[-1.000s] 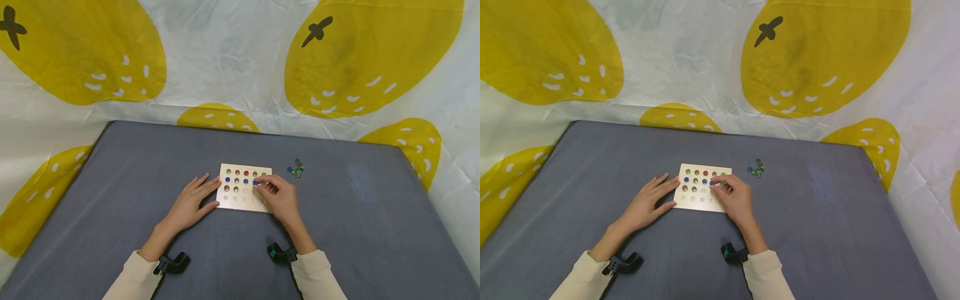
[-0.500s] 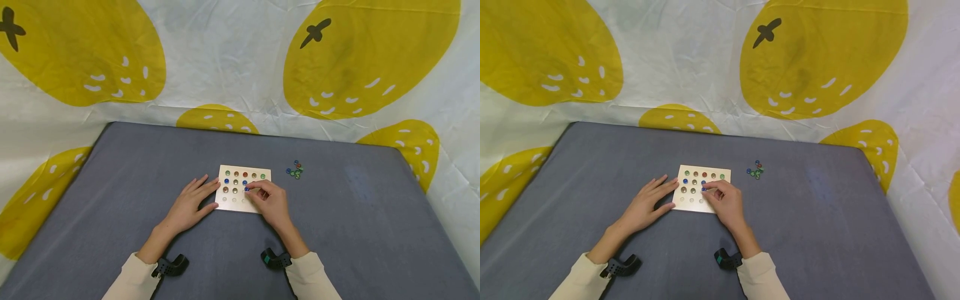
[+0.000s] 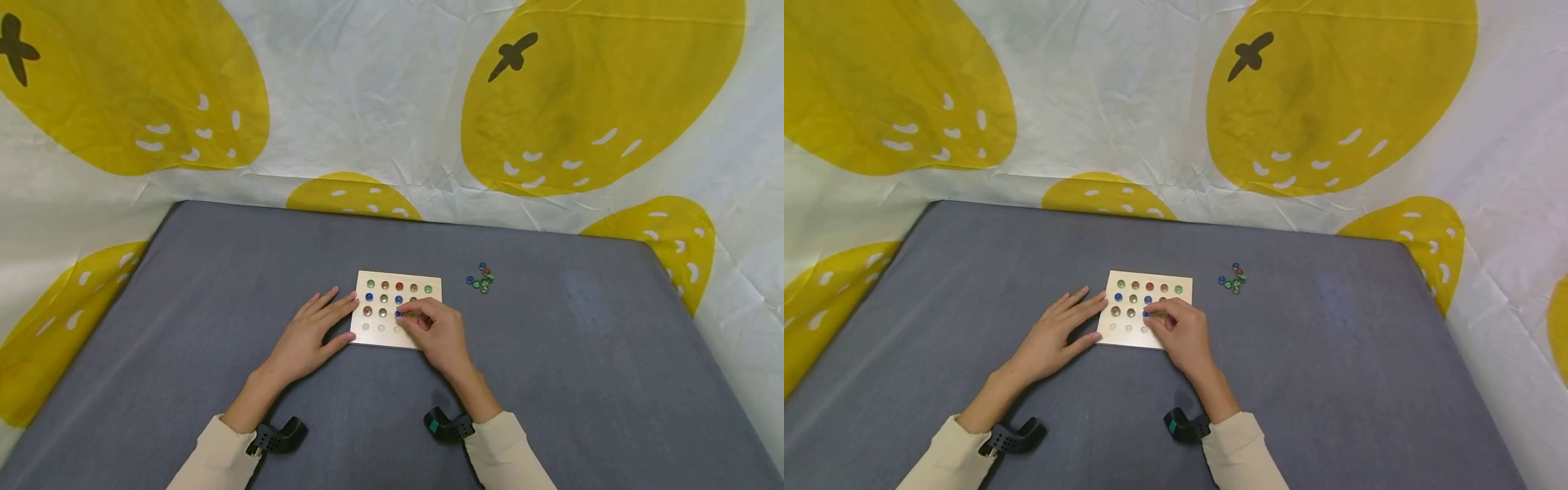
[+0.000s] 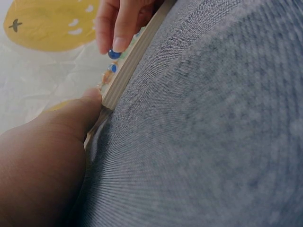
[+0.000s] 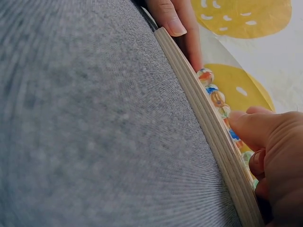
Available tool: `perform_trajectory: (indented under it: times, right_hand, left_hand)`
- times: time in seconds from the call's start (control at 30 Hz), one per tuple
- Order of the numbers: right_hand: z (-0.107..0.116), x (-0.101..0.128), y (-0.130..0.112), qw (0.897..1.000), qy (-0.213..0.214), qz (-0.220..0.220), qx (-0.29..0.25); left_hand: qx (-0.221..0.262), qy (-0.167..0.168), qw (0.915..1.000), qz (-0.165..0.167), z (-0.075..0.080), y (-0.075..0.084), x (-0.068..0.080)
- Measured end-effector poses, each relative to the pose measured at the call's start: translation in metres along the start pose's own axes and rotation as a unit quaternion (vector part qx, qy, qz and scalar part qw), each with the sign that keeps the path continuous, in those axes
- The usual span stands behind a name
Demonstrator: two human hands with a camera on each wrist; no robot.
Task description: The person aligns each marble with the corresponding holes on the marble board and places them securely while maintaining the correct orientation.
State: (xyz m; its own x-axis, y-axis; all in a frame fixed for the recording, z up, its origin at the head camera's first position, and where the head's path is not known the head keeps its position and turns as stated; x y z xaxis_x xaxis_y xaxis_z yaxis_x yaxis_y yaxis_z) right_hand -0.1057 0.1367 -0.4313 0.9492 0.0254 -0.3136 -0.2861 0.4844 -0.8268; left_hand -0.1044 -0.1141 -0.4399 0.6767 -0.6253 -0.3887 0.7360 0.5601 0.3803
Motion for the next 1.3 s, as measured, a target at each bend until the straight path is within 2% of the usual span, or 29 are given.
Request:
perform_trajectory:
  times: [0.43,0.8,1.3]
  right_hand:
    - [-0.0005,-0.0006,0.0006,1.0,0.004,0.022,0.01]
    - [-0.0011,-0.0017,-0.0001,1.0,-0.008,0.003,0.021]
    - [-0.0001,-0.0025,-0.0026,1.0,-0.009,-0.001,0.019]
  left_hand:
    - [0.002,0.001,1.0,-0.003,-0.0003,0.001,-0.0011]
    - [0.001,-0.006,1.0,0.003,0.0015,0.001,-0.0007]
    - [-0.002,-0.01,0.9999,0.008,0.0016,0.0001,-0.0007]
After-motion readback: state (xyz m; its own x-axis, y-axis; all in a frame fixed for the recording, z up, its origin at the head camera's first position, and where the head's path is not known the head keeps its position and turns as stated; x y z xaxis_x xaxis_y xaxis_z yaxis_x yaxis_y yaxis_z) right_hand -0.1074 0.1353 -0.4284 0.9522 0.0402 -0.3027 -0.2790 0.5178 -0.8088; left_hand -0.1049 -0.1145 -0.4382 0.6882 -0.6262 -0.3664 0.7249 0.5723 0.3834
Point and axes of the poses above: each hand's wrist, its own x-axis away from the middle knuckle, its own z-axis out of the back of the hand, y = z × x, the point moved 1 cm from there along -x, towards the middle knuckle, and after that the axes turned 10 degrees about -z, right-handed, at the moved point
